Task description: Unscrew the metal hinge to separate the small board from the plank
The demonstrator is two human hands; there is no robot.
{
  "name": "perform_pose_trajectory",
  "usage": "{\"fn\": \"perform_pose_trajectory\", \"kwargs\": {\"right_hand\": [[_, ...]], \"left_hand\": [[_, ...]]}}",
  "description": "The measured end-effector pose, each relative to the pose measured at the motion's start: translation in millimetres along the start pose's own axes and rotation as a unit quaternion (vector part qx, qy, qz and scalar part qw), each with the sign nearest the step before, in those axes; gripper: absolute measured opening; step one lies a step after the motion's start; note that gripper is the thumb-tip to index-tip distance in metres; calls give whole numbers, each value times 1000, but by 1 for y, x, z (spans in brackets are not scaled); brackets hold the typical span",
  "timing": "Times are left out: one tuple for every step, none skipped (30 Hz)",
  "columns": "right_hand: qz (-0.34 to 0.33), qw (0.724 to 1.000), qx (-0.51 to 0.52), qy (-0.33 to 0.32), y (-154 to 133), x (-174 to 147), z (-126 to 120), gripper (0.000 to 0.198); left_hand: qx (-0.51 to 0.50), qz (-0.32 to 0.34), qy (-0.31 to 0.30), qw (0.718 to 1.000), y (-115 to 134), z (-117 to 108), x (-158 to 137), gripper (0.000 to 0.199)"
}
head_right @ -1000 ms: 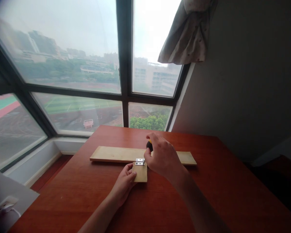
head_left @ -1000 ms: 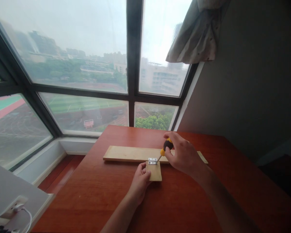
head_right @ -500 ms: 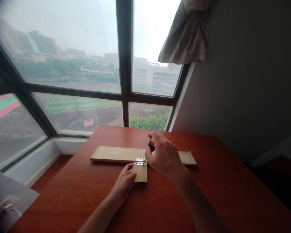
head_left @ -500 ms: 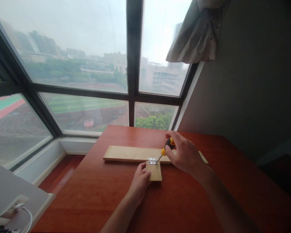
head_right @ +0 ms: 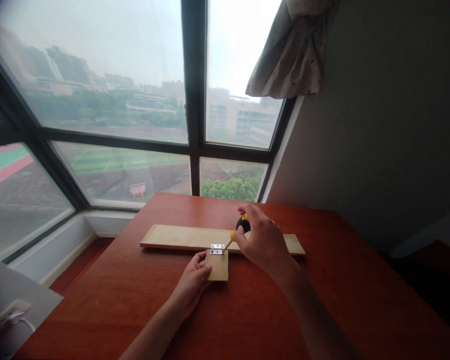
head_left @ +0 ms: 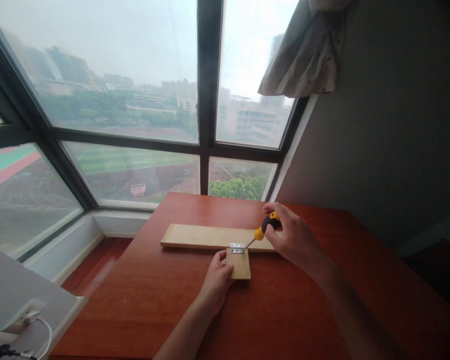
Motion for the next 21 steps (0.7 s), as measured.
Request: {"fn": "perform_pose_trajectory", "kwargs": {"right_hand": [[5, 1000, -5, -1, 1, 0, -1, 26], [10, 1000, -10, 0, 3, 0, -1, 21], [15, 1000, -14, 0, 5, 0, -1, 20], [19, 1000, -16, 1, 7, 0, -1, 21], [20, 1000, -15, 1, 9, 0, 0, 22], [19, 1000, -11, 4, 10, 0, 0, 22], [17, 1000, -5, 9, 11, 0, 0, 20], [15, 1000, 1, 14, 12, 0, 0, 18], [13, 1000, 8, 17, 13, 0, 0, 17], [12, 1000, 17, 18, 13, 0, 0, 17], [11, 999, 27, 15, 13, -1, 0, 19], [12, 999, 36, 9, 13, -2, 1, 22], [12, 999, 43, 4, 13, -2, 1, 24], [12, 999, 47, -2, 13, -3, 0, 27], [11, 999, 48, -8, 12, -4, 0, 30], [8, 999, 45, -12, 11, -4, -1, 30], [7, 999, 40, -14, 10, -5, -1, 29], [7, 999, 32, -16, 10, -5, -2, 25], [9, 1000, 22, -16, 10, -5, -3, 22], [13, 1000, 12, -14, 10, -5, -3, 20], [15, 1000, 4, -13, 10, -4, -3, 20]], "left_hand": [[0, 1, 0, 1000, 0, 0, 0, 45], [0, 2, 0, 1000, 0, 0, 0, 45], [-1, 3, 0, 1000, 0, 0, 0, 44], [-2, 3, 0, 1000, 0, 0, 0, 44], [-2, 2, 0, 1000, 0, 1, 0, 44], [-2, 0, 2, 1000, 0, 1, -1, 44], [-1, -3, 4, 1000, 0, 0, -1, 44], [-1, -5, 7, 1000, 0, 0, -1, 44], [0, -8, 10, 1000, 1, 0, -1, 44], [0, -9, 12, 1000, 1, 0, -2, 44], [-1, -9, 12, 1000, 1, 0, -2, 44], [-1, -8, 11, 1000, 1, 1, -2, 43], [-1, -8, 10, 1000, 1, 1, -2, 43], [-1, -8, 10, 1000, 1, 1, -2, 43], [0, -9, 10, 1000, 1, 1, -2, 43], [-1, -10, 11, 1000, 1, 1, -2, 43], [-2, -10, 11, 1000, 2, 2, -2, 43], [-4, -9, 9, 1000, 2, 2, -2, 44], [-5, -8, 6, 1000, 2, 2, -3, 44], [-5, -7, 3, 1000, 2, 3, -3, 45], [-3, -6, 1, 1000, 3, 3, -3, 45]]}}
Point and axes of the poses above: each hand's wrist, its own x-axis towards the middle knuckle, its own z-axis out of the palm, y = z × x, the point moved 6 cm from there along x, towards the middle knuckle
